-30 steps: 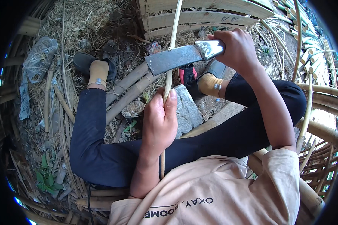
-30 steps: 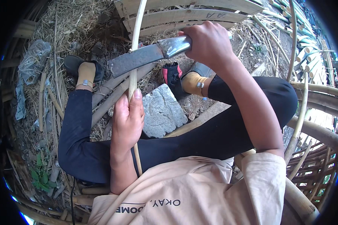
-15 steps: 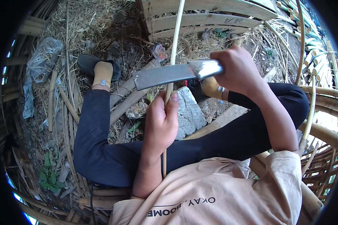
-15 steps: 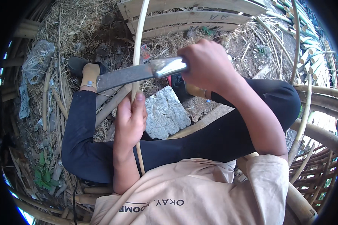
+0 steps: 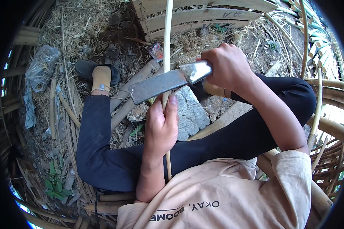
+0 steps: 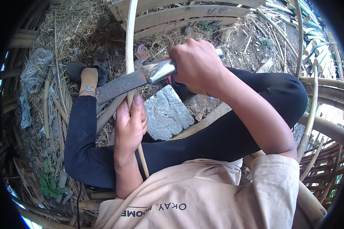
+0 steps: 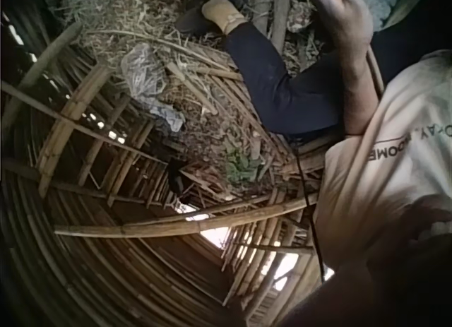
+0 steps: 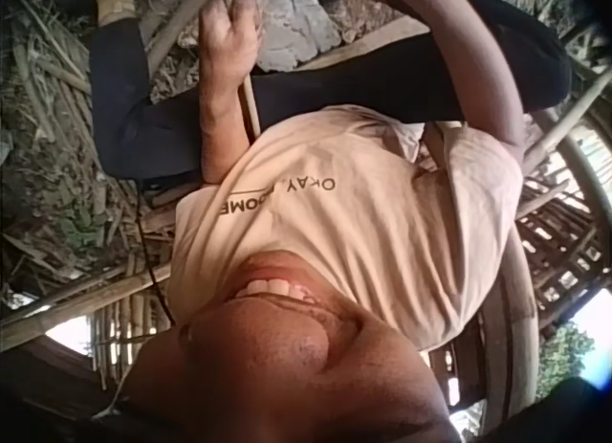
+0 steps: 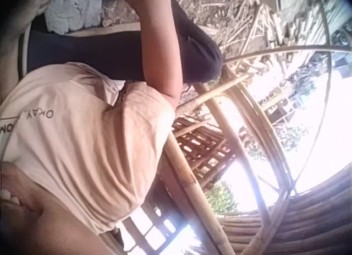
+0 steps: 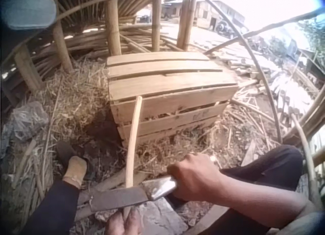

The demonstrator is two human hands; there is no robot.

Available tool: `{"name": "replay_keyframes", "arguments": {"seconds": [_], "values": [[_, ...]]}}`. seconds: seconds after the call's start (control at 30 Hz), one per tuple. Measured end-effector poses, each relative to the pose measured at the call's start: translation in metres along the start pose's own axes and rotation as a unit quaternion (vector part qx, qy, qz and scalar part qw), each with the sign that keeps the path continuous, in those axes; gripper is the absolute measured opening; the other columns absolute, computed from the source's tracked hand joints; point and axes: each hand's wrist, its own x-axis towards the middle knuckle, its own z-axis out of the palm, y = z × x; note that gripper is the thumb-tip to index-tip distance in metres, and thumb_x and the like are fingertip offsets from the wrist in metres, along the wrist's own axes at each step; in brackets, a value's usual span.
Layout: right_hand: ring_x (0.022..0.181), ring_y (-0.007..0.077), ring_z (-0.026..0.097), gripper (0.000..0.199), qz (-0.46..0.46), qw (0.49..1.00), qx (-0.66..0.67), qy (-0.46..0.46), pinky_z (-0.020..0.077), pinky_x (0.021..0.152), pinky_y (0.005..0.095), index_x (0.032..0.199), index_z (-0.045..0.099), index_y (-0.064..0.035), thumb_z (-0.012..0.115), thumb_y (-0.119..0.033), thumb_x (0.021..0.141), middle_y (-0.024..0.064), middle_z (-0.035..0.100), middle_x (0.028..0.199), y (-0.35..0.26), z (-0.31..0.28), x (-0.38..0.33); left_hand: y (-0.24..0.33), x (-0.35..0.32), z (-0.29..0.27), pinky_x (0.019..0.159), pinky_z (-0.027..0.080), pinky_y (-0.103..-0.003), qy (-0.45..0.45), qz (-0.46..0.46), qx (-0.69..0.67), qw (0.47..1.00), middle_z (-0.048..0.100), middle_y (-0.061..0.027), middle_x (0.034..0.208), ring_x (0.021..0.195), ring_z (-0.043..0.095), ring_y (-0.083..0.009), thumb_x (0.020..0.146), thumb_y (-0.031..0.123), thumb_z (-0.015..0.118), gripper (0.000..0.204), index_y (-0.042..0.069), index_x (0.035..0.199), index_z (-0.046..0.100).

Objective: The person uses a machete to shave the outer layer off of a bamboo stick, making several passes along the length of the wood while holding it vertically against a stone.

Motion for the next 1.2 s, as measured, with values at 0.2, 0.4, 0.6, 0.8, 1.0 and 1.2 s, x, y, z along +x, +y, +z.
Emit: {"name": "replay_keyframes", "arguments": {"seconds": [0.2, 0.4, 0.6, 0.8, 1.0, 1.2], "values": [[0.067, 0.0344, 0.070, 0.022, 0.013, 0.996, -0.072, 0.051, 0.0575, 0.068, 0.0434, 0.087, 0.076, -0.0065, 0.070, -0.013, 0.066, 0.0160, 0.069, 0.072, 0.013, -0.016, 0.016, 0.000, -0.004, 0.001, 0.039, 0.027, -0.021, 0.018, 0.015, 0.060, 0.998, 0.034, 0.0067, 0.058, 0.045, 0.031, -0.0014, 0.108, 0.031, 0.044, 0.034, 0.010, 0.082, 0.042], [0.066, 0.0366, 0.067, 0.024, 0.122, 0.970, -0.121, 0.174, 0.0536, 0.067, 0.0434, 0.092, 0.075, -0.0032, 0.070, -0.025, 0.083, 0.0206, 0.067, 0.072, 0.078, -0.057, 0.035, 0.004, -0.012, 0.010, 0.051, 0.039, -0.035, 0.014, 0.000, 0.094, 0.995, 0.047, -0.0096, 0.059, 0.052, 0.044, -0.0142, 0.105, 0.027, 0.051, 0.033, -0.001, 0.091, 0.058], [0.073, 0.0366, 0.070, 0.025, 0.098, 0.985, -0.032, 0.138, 0.0558, 0.074, 0.0442, 0.099, 0.076, -0.0067, 0.071, -0.017, 0.078, 0.0182, 0.071, 0.081, 0.055, -0.048, 0.019, 0.016, -0.005, -0.003, 0.039, 0.022, -0.020, 0.009, -0.026, -0.021, 0.999, 0.031, 0.0096, 0.057, 0.044, 0.027, 0.0004, 0.107, 0.038, 0.045, 0.036, 0.010, 0.085, 0.045], [0.071, 0.0346, 0.069, 0.020, 0.003, 0.999, 0.003, 0.041, 0.0563, 0.070, 0.0438, 0.089, 0.075, -0.0087, 0.071, -0.015, 0.071, 0.0136, 0.070, 0.075, 0.021, -0.029, 0.006, 0.013, 0.001, -0.004, 0.039, 0.021, -0.020, 0.004, -0.045, -0.035, 0.998, 0.030, 0.0096, 0.057, 0.044, 0.025, 0.0003, 0.108, 0.037, 0.044, 0.036, 0.010, 0.084, 0.045], [0.068, 0.0362, 0.067, 0.018, -0.001, 0.999, -0.025, 0.022, 0.0557, 0.066, 0.0448, 0.077, 0.072, -0.0065, 0.071, -0.015, 0.061, 0.0154, 0.066, 0.069, 0.013, -0.017, 0.005, 0.007, -0.003, 0.006, 0.043, 0.028, -0.024, 0.056, 0.017, 0.084, 0.995, 0.038, 0.0061, 0.058, 0.047, 0.034, -0.0034, 0.107, 0.033, 0.046, 0.036, 0.008, 0.082, 0.048], [0.066, 0.0374, 0.067, 0.017, -0.010, 0.998, -0.026, 0.061, 0.0551, 0.064, 0.0445, 0.073, 0.072, -0.0067, 0.071, -0.014, 0.058, 0.0166, 0.065, 0.066, 0.016, -0.012, 0.010, 0.013, -0.008, 0.013, 0.048, 0.033, -0.042, 0.108, 0.089, 0.208, 0.968, 0.044, -0.0123, 0.053, 0.045, 0.044, -0.0281, 0.106, 0.024, 0.047, 0.032, -0.001, 0.089, 0.056]]}}
